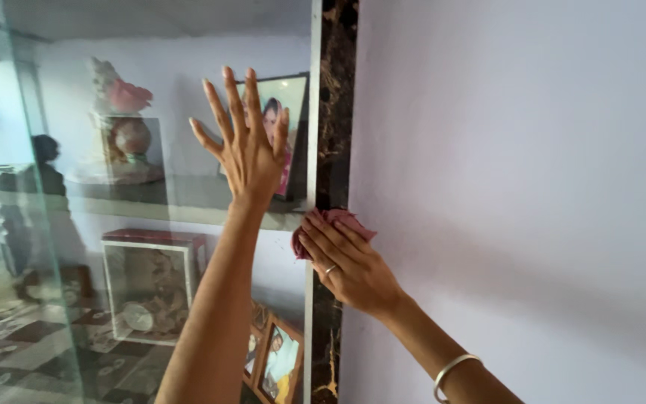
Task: The person wipes a white window sill and the top and side edges of a glass display cabinet using a pink cloth. The person scrubs the sill and then moves to the cabinet, cleaning the frame and glass surface.
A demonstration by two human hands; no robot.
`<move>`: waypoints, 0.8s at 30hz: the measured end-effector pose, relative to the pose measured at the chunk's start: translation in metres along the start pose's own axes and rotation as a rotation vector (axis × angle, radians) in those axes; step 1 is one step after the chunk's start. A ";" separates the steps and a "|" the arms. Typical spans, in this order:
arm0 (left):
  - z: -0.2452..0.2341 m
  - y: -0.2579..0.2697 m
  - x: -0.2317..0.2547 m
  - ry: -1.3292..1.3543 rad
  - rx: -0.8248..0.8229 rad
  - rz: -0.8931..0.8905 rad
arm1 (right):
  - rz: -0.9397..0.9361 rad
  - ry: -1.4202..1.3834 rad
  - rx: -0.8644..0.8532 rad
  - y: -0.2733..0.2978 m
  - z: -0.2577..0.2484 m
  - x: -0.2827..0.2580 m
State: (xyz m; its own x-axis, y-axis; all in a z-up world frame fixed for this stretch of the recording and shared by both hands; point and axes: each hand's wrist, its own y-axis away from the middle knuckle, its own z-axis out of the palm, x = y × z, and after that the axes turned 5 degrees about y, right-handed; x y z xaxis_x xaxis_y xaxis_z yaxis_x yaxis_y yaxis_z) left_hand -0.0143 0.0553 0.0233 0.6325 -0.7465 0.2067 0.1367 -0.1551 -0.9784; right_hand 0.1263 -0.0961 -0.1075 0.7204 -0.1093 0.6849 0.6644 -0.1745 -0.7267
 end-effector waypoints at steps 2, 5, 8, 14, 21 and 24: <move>0.000 0.001 0.000 0.011 0.017 0.003 | -0.039 0.035 -0.019 -0.005 0.001 0.007; 0.000 0.003 0.000 0.037 0.027 0.004 | -0.042 0.124 0.017 -0.034 0.008 0.036; 0.001 0.002 0.000 0.032 0.028 0.009 | 0.068 0.021 0.077 -0.063 0.009 0.051; 0.002 0.003 -0.001 0.026 0.038 0.014 | 0.102 -0.135 0.095 -0.062 -0.003 0.042; 0.005 0.006 -0.001 0.014 0.040 0.001 | 0.008 -0.176 0.001 -0.023 0.000 0.022; 0.005 0.006 -0.001 0.021 0.056 0.012 | -0.124 -0.142 0.018 -0.021 -0.001 0.035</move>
State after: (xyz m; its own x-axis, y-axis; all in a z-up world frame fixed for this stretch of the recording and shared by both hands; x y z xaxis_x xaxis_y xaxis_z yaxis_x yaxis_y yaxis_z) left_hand -0.0101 0.0581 0.0169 0.6180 -0.7618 0.1942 0.1723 -0.1097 -0.9789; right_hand 0.1376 -0.0976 -0.0681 0.6525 0.0510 0.7560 0.7526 -0.1603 -0.6387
